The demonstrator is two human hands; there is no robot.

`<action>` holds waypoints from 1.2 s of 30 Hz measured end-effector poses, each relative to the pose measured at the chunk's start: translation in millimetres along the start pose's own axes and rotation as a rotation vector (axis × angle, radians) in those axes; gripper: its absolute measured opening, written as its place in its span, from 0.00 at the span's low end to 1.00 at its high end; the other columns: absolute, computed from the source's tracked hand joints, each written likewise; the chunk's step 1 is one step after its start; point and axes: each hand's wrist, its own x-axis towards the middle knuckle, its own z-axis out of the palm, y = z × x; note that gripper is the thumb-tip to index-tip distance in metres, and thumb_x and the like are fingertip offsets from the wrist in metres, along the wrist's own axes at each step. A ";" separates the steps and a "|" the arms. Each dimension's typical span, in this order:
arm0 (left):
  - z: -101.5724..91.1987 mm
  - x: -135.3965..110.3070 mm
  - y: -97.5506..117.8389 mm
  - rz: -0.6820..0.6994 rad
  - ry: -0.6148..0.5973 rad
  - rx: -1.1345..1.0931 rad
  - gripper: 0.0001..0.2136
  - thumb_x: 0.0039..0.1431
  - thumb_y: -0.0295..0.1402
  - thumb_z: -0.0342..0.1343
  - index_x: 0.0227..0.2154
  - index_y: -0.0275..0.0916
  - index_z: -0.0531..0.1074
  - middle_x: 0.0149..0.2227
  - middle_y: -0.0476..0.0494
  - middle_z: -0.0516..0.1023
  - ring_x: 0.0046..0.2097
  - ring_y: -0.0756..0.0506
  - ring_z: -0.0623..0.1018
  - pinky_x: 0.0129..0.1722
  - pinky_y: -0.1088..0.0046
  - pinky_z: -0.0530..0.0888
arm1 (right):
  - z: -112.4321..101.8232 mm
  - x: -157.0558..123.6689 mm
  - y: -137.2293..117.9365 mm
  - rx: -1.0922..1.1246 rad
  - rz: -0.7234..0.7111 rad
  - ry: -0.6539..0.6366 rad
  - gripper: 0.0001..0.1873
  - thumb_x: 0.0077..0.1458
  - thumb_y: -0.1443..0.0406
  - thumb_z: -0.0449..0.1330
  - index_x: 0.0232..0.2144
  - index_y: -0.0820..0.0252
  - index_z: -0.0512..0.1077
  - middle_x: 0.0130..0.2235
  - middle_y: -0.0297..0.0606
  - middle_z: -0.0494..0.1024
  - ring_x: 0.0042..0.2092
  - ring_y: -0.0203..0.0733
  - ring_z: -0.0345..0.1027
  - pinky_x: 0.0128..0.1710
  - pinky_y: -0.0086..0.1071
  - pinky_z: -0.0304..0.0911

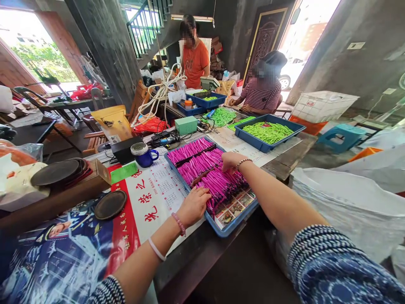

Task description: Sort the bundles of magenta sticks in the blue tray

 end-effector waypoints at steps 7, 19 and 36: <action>-0.4 1.0 -1.1 -0.004 -0.003 -0.014 0.18 0.65 0.25 0.43 0.52 0.34 0.73 0.61 0.37 0.72 0.64 0.38 0.69 0.69 0.51 0.62 | 13.2 -69.3 9.6 0.012 -0.176 0.323 0.08 0.64 0.66 0.57 0.34 0.64 0.71 0.35 0.43 0.76 0.35 0.37 0.64 0.37 0.30 0.54; 2.7 3.0 -3.4 -0.013 0.047 -0.022 0.18 0.64 0.24 0.46 0.52 0.36 0.74 0.59 0.40 0.73 0.63 0.41 0.70 0.69 0.52 0.63 | 137.0 -106.8 4.9 -0.128 -0.091 0.122 0.17 0.69 0.61 0.49 0.43 0.65 0.74 0.44 0.47 0.78 0.48 0.49 0.73 0.43 0.34 0.59; 4.7 1.2 -2.8 -0.030 0.067 -0.058 0.17 0.65 0.25 0.46 0.51 0.35 0.74 0.60 0.39 0.73 0.63 0.40 0.70 0.70 0.52 0.60 | 151.1 -93.2 -39.3 -0.080 0.197 0.206 0.19 0.66 0.60 0.51 0.47 0.66 0.76 0.46 0.53 0.78 0.51 0.52 0.74 0.47 0.38 0.66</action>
